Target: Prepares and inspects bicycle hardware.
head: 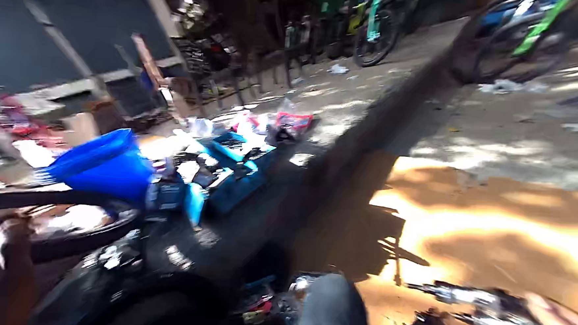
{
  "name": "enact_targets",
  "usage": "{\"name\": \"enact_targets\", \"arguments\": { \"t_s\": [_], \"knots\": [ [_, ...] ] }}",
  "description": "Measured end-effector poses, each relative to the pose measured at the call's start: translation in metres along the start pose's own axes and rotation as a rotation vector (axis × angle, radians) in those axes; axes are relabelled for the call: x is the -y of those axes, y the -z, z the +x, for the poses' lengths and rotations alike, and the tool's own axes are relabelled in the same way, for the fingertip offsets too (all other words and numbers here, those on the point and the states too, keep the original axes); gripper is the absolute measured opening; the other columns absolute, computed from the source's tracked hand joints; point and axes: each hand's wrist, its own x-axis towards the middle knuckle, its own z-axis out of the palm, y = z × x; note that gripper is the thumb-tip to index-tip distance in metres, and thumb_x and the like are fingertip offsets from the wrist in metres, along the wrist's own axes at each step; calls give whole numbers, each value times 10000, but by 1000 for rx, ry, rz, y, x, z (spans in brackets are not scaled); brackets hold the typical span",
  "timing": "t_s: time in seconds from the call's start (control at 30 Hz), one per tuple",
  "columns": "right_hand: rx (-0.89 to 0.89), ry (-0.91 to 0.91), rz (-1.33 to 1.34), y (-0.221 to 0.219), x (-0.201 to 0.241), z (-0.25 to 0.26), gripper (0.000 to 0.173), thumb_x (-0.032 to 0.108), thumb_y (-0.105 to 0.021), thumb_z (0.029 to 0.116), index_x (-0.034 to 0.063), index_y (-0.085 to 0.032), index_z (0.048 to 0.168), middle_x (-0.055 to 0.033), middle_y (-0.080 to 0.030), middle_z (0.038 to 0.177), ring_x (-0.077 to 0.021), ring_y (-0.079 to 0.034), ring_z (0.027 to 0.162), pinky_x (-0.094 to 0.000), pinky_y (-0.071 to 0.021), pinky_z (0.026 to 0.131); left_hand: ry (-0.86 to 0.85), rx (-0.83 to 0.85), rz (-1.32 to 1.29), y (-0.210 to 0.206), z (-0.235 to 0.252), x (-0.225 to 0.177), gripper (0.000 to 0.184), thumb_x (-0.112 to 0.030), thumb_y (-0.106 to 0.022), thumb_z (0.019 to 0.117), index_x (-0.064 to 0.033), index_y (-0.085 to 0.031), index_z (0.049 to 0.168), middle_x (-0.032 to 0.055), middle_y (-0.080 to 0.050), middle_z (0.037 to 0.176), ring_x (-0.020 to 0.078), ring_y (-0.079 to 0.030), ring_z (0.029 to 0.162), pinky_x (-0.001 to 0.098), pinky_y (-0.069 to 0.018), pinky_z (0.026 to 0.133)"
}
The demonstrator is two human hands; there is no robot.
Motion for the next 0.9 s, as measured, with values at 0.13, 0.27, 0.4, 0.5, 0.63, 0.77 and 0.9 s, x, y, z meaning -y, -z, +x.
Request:
{"name": "enact_targets", "arguments": {
  "t_s": [0.13, 0.27, 0.4, 0.5, 0.63, 0.77, 0.9],
  "knots": [
    [-85, 49, -62, 0, -28, 8, 199, 253, -608, 1008, 107, -741, 979, 5, -672, 748, -65, -494, 474, -246, -377, 383, -175, 592, -708, -125, -93, -114, 374, -137, -608, 1023, 136, -559, 1273, 261, -643, 1233, 235, -659, 1119, 396, -567, 951],
    [163, 209, -226, 10, -39, 16, 283, 337, -600, 1005, 102, -738, 930, 41, -666, 847, -34, -581, 694, -249, -500, 628, -247, 949, -1086, -198, -154, -261, 579, -299, -782, 917, 47, -586, 1338, 213, -627, 1339, 302, -625, 1245, 493, -549, 1039],
    [283, 398, -272, 14, -48, 17, 373, 363, -573, 1036, 54, -699, 868, 3, -626, 847, -50, -581, 782, -245, -496, 706, -381, 1492, -973, -241, -200, -355, 592, -449, -787, 866, -89, -651, 1316, 95, -683, 1238, 209, -665, 1127, 466, -562, 979],
    [115, 285, -205, 19, -49, 15, 387, 407, -595, 1031, 77, -724, 877, 9, -654, 718, -54, -564, 563, -239, -471, 501, -175, 1730, -1126, -268, -220, -374, 348, -307, -677, 981, -38, -644, 1200, 78, -746, 974, 201, -746, 774, 404, -653, 694],
    [-32, 177, -78, 31, -57, 30, 362, 378, -596, 1019, 95, -726, 834, 23, -662, 727, -78, -603, 652, -268, -512, 628, 358, 1726, -1484, -288, -210, -370, 419, -245, -520, 1004, -6, -555, 1347, 128, -691, 1063, 223, -699, 777, 376, -611, 635],
    [149, 20, 8, 16, -56, 26, 248, 282, -638, 1006, 41, -695, 995, -74, -684, 763, -168, -652, 612, -333, -580, 583, 604, 1634, -1697, -293, -210, -369, 471, -131, -349, 975, 25, -475, 1401, 216, -662, 1170, 352, -694, 1022, 530, -602, 845],
    [121, 221, -251, -9, -65, 24, 310, 347, -706, 956, 106, -735, 1149, -12, -719, 996, -91, -670, 824, -295, -576, 722, 549, 1489, -1566, -283, -224, -371, 356, -40, -473, 1005, 67, -503, 1343, 235, -670, 1176, 366, -714, 991, 541, -631, 838]
  ]
}}
